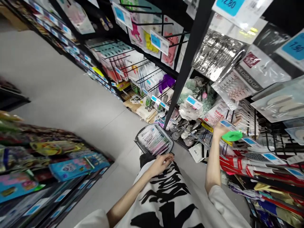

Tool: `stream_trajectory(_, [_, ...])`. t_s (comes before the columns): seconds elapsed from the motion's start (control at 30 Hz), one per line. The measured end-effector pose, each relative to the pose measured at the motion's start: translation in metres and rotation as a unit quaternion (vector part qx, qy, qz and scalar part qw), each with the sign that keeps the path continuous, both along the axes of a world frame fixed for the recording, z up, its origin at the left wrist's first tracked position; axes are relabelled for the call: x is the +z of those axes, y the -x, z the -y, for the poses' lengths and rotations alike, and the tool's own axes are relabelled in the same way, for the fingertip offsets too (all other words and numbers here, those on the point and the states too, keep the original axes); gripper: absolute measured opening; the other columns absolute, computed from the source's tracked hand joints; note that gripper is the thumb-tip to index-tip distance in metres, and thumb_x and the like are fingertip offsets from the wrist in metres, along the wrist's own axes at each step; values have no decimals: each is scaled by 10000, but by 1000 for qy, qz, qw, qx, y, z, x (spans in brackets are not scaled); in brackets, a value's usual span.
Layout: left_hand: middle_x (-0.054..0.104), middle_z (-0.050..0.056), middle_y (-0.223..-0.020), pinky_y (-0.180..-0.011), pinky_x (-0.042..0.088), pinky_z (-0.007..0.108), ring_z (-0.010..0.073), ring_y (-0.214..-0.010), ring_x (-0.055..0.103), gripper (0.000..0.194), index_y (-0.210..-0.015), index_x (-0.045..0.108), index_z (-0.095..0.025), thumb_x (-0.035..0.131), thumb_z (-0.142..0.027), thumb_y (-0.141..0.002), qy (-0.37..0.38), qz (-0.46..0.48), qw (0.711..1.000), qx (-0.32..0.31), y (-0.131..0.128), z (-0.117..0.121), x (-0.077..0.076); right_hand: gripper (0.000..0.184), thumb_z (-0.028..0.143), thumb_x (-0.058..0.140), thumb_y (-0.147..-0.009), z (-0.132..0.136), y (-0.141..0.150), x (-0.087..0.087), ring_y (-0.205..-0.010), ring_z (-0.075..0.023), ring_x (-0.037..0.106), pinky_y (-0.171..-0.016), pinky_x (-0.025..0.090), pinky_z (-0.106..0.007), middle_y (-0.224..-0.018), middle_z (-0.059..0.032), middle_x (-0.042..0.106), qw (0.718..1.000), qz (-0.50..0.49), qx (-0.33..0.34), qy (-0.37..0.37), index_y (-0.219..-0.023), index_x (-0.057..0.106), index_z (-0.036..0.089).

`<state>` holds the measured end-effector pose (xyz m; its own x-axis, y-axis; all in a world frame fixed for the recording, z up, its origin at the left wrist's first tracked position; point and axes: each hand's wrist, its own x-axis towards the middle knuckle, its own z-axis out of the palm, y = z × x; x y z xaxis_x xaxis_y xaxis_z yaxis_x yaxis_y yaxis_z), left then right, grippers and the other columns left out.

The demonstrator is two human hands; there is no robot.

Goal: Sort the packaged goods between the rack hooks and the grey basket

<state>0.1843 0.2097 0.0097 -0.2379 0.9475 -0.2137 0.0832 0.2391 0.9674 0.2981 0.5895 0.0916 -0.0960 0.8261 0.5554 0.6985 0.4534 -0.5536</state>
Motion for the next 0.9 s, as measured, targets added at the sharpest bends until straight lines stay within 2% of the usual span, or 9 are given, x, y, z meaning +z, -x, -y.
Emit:
stream_trajectory(0.1, [799,75,-1042,-853,544,300,232,-963,741,347,-1197,713,-211,472,-341,-985,0,0,1000,-12,2,1,-7,795,582,436,-1004,14,-5,-20,-1529,-377,289,-1245,263,-616,-1593,-278,330,996,-37,-50,-59,-1574,279,51])
stream_trajectory(0.2, [795,70,-1047,-848,543,296,227,-964,740,344,-1198,708,-214,467,-321,-978,5,-9,1000,-22,7,1,-13,810,588,420,-995,37,-1,-43,-1515,-369,330,-1224,311,-612,-1572,-298,341,996,-57,-32,-58,-1573,227,54])
stream_trajectory(0.33, [791,70,-1055,-855,548,298,225,-957,740,344,-1197,704,-207,462,-295,-969,18,-13,1000,-16,16,3,-23,630,490,399,-1005,95,11,-76,-1406,-336,492,-1105,475,-566,-1509,-282,423,993,-104,52,11,-1510,322,121])
stream_trajectory(0.43, [794,76,-1061,-870,550,306,226,-959,743,355,-1207,703,-197,457,-287,-968,27,-6,1000,-4,24,8,-33,500,453,438,-999,151,14,-107,-1130,-296,680,-982,559,-493,-1304,-253,608,975,-132,119,131,-1376,464,126])
stream_trajectory(0.57, [799,72,-1066,-868,544,304,231,-965,744,359,-1223,695,-194,465,-266,-958,58,-17,998,11,38,20,-53,397,451,538,-956,216,13,-148,-894,-252,724,-875,578,-423,-1116,-167,722,899,-116,241,346,-1215,596,157])
stream_trajectory(0.67, [799,71,-1069,-850,542,305,232,-929,741,358,-1223,689,-188,474,-257,-945,85,-30,996,22,50,31,-75,341,450,585,-924,243,19,-165,-862,-236,720,-813,579,-368,-1076,-119,756,825,-62,325,458,-1129,669,191])
stream_trajectory(0.77, [787,78,-1087,-873,538,301,232,-967,731,351,-1202,694,-189,468,-242,-939,113,-36,992,38,62,46,-101,312,424,599,-908,252,35,-171,-865,-222,715,-795,571,-334,-1067,-94,772,768,2,396,504,-1096,716,203])
stream_trajectory(0.83, [767,90,-1131,-912,528,303,234,-1023,715,348,-1182,698,-187,465,-214,-925,141,-46,987,58,72,56,-121,309,413,605,-900,250,46,-173,-855,-213,715,-789,566,-325,-1063,-86,774,750,37,413,515,-1092,725,203])
stream_trajectory(0.9, [737,111,-1181,-946,520,314,236,-1046,701,347,-1162,702,-172,473,-185,-903,178,-58,979,81,82,65,-142,303,421,616,-892,247,54,-178,-862,-218,719,-800,564,-336,-1040,-82,776,748,62,407,520,-1072,725,202])
